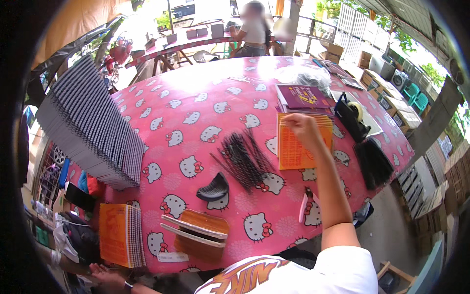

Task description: The person manually inserts spiral spines through the pre-punched holes of booklets and uses a handheld black crimping tool to secure the ends of the spines, handling them one at a time from stacks on a table.

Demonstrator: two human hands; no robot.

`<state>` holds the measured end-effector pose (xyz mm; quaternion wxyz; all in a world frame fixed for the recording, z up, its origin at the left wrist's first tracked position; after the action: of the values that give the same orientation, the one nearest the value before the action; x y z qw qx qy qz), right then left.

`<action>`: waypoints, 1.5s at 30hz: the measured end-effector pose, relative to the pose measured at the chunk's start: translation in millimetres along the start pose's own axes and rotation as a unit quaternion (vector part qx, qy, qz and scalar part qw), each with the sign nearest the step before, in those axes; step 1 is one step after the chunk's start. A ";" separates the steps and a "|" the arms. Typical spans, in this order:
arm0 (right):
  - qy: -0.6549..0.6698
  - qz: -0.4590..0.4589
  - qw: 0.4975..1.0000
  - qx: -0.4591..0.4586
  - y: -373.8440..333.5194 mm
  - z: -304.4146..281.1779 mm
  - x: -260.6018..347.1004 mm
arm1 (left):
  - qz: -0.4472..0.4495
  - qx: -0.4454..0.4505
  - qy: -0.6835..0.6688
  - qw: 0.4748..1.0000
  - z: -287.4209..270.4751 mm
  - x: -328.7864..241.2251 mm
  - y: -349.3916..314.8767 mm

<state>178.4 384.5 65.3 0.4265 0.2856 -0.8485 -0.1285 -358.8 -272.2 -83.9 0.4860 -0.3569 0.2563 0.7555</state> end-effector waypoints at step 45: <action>0.234 -0.032 0.932 0.273 -174.6 174.8 134.3 | -0.108 0.592 -0.010 0.799 244.6 29.0 -265.1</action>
<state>41.1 159.9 -33.4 0.5143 0.4405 -0.7170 0.1652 -194.5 28.5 32.7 0.6838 -0.0175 0.6084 0.4026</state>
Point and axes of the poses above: each hand's wrist, its own y-axis towards the middle knuckle, its own z-axis out of the palm, x = y × z, the point moved 10 cm from there along y, towards the middle knuckle, and after that the axes turned 2 degrees about -y, right-handed, at the moved point
